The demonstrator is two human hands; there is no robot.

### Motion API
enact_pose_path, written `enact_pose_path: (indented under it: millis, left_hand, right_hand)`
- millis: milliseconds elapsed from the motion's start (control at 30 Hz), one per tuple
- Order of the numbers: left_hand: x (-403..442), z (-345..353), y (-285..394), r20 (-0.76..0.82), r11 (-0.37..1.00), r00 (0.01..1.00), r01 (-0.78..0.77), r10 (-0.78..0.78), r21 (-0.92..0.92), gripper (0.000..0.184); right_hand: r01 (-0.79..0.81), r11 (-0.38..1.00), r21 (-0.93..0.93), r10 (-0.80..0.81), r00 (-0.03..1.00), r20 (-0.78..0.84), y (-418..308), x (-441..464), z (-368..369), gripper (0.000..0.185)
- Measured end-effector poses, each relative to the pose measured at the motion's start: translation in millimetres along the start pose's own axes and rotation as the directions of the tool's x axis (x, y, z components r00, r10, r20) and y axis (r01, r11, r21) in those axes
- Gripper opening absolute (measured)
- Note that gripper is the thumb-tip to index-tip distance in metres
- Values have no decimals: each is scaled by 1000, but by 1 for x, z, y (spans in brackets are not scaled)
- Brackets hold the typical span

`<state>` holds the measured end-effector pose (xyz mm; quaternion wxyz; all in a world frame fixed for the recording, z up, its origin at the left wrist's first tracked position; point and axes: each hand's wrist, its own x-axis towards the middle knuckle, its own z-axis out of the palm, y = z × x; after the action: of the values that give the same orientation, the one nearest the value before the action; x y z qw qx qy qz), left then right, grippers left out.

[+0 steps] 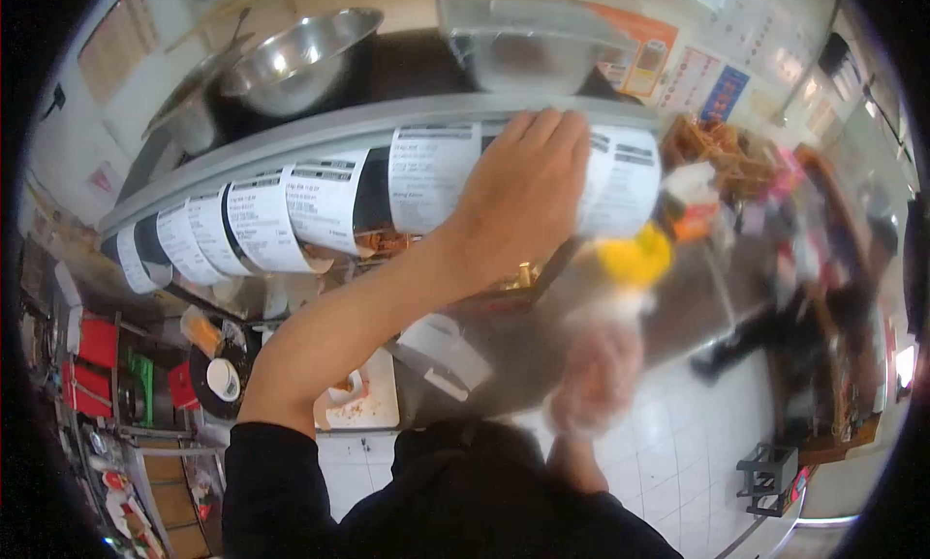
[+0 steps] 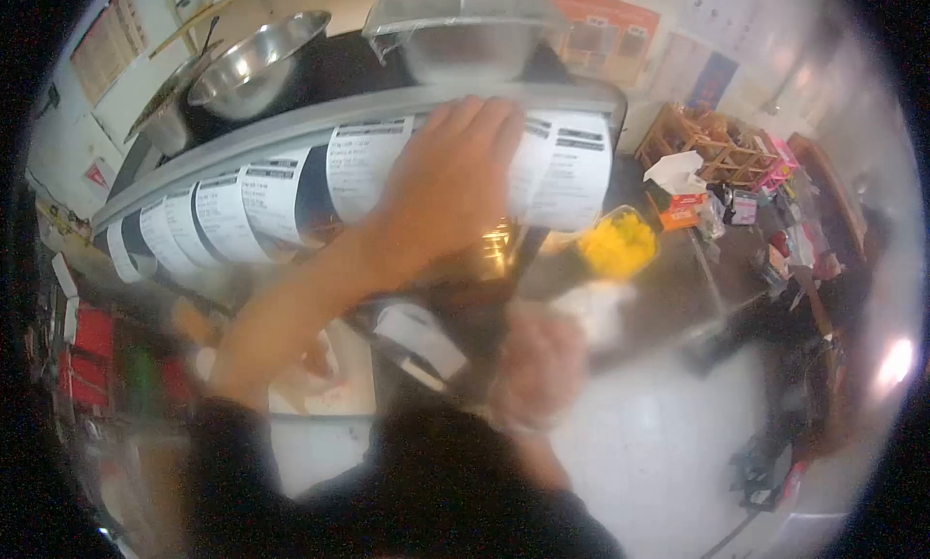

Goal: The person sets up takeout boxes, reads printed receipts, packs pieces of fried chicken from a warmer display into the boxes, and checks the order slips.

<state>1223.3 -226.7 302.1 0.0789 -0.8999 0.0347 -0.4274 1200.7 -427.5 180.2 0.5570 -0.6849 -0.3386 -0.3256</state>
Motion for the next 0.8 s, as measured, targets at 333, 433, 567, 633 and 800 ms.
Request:
enact_pose_path:
  millis: [333, 433, 567, 633, 800]
  left_hand:
    - [-34, -22, 7, -434, 1000, 901, -14, 10, -6, 31]
    - [-107, -73, 22, -315, 951, 942, 10, -113, -310, 35]
    - [-253, -75, 56, 32, 776, 863, 469, -505, -421, 36]
    - [-329, -37, 76, 323, 569, 670, 740, -668, -359, 38]
    - [-396, 23, 107, 464, 502, 623, 782, -630, -369, 41]
  right_hand:
    - [-410, 905, -116, 381, 658, 650, 100, -176, 57, 27]
    - [153, 953, -260, 44, 782, 622, 155, -267, 69, 37]
    - [-516, 706, -485, 694, 366, 620, 167, -289, 86, 52]
    - [-558, 603, -570, 766, 208, 608, 180, -308, 100, 50]
    - [-967, 254, -37, 559, 116, 821, 90, -220, 84, 50]
